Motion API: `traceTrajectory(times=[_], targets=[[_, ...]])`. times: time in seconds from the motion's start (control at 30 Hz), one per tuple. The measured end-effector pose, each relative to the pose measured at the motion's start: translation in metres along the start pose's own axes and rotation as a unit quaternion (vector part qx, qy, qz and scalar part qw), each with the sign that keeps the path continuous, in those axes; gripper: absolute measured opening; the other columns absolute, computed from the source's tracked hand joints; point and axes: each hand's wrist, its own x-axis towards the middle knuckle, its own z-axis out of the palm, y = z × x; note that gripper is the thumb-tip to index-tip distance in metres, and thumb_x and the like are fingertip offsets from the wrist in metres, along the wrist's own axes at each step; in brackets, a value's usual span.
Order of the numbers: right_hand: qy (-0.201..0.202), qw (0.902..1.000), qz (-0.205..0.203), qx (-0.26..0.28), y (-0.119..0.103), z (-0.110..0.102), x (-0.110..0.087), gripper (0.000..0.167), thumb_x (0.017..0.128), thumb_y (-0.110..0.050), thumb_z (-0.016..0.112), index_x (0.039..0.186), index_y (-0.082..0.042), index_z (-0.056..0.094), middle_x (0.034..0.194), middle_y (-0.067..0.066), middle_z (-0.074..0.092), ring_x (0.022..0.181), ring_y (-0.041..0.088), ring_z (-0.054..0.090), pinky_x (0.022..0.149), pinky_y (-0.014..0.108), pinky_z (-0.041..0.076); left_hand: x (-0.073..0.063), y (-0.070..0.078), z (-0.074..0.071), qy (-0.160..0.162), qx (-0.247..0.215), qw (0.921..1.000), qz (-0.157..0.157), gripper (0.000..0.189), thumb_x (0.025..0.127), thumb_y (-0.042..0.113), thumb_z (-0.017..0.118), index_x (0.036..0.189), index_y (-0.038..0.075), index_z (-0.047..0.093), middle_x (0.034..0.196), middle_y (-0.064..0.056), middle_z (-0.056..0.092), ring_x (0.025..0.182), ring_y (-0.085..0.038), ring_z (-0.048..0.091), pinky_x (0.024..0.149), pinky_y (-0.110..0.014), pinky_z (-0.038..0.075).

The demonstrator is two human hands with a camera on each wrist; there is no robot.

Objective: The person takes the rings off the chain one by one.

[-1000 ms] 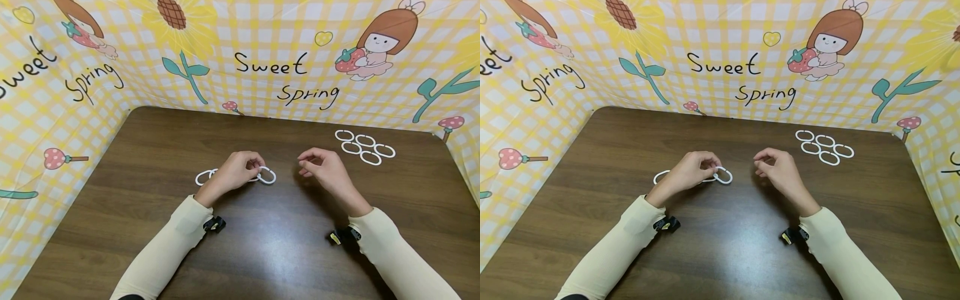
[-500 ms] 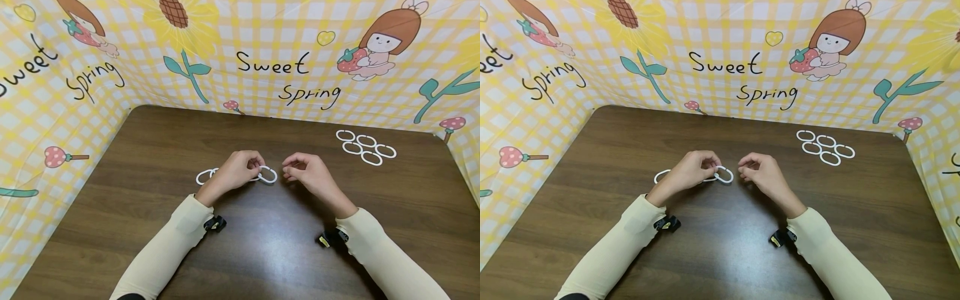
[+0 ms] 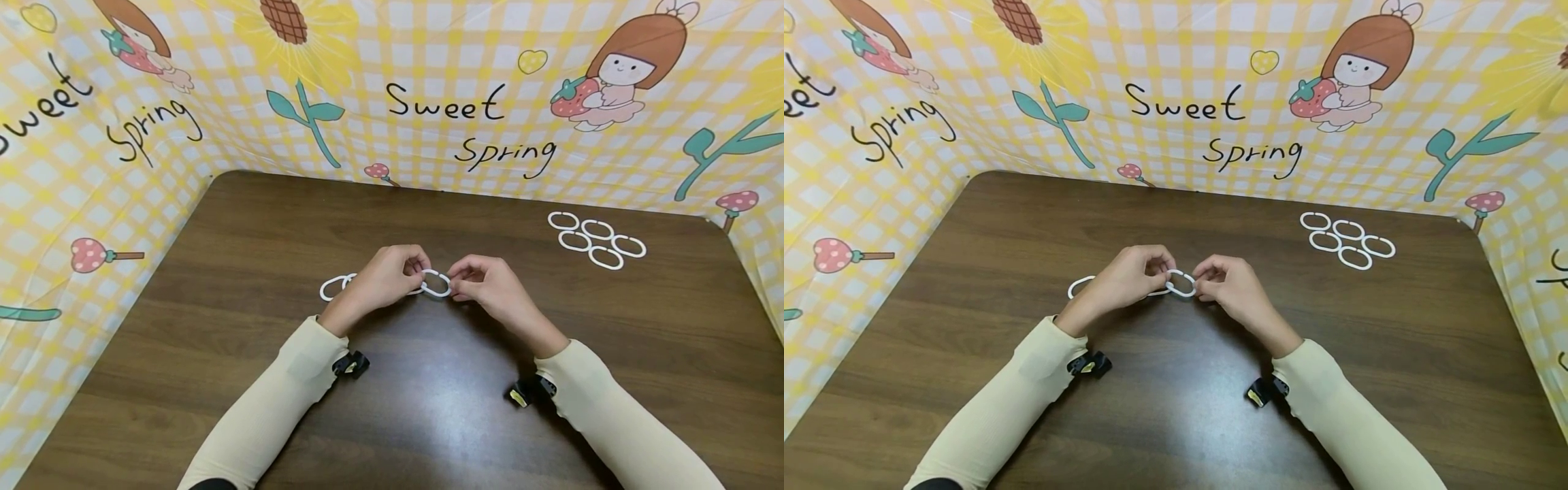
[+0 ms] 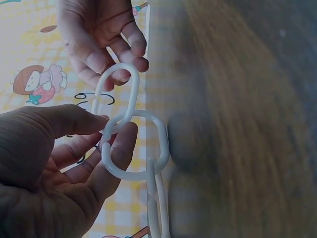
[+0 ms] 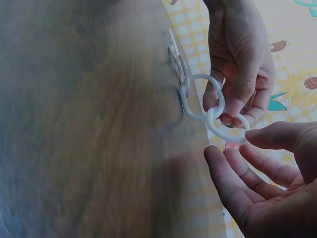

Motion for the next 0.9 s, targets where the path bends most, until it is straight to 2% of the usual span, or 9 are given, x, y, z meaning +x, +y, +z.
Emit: traceTrajectory(times=[0.13, 0.4, 0.63, 0.9], targets=[[-0.004, 0.9999, 0.003, 0.013, 0.0, 0.004, 0.001, 0.019, 0.094, 0.007, 0.066, 0.111, 0.015, 0.066, 0.102, 0.027, 0.071, 0.08, 0.01, 0.072, 0.077, 0.031, 0.064, 0.0, 0.0, 0.0, 0.001, -0.001, 1.0, -0.006, 0.01, 0.096, 0.003, 0.065, 0.102, 0.003, 0.073, 0.09, -0.006, 0.07, 0.085, -0.016, 0.064, 0.076, -0.025, 0.052], [0.006, 0.9994, -0.004, 0.035, 0.0, 0.01, 0.003, 0.017, 0.093, 0.009, 0.064, 0.109, 0.017, 0.064, 0.094, 0.017, 0.07, 0.08, 0.01, 0.071, 0.076, 0.027, 0.063, 0.0, 0.002, -0.003, -0.003, -0.007, 0.9998, -0.016, 0.01, 0.097, 0.005, 0.064, 0.103, 0.004, 0.072, 0.091, -0.006, 0.07, 0.085, -0.017, 0.064, 0.076, -0.025, 0.051], [0.017, 0.9989, -0.007, 0.043, -0.001, 0.011, 0.004, 0.017, 0.093, 0.01, 0.062, 0.108, 0.018, 0.064, 0.092, 0.017, 0.068, 0.08, 0.011, 0.071, 0.075, 0.028, 0.063, -0.001, 0.002, -0.004, -0.006, -0.021, 0.9996, -0.019, 0.012, 0.097, 0.007, 0.064, 0.104, 0.004, 0.073, 0.092, -0.006, 0.07, 0.086, -0.017, 0.064, 0.077, -0.026, 0.051], [0.027, 0.9983, -0.003, 0.052, -0.002, 0.011, 0.004, 0.017, 0.093, 0.011, 0.061, 0.108, 0.019, 0.063, 0.089, 0.014, 0.067, 0.079, 0.012, 0.071, 0.073, 0.028, 0.063, -0.002, 0.0, -0.01, -0.024, -0.023, 0.9994, -0.01, 0.013, 0.097, 0.01, 0.065, 0.106, 0.003, 0.073, 0.093, -0.006, 0.071, 0.087, -0.016, 0.065, 0.079, -0.026, 0.051]])
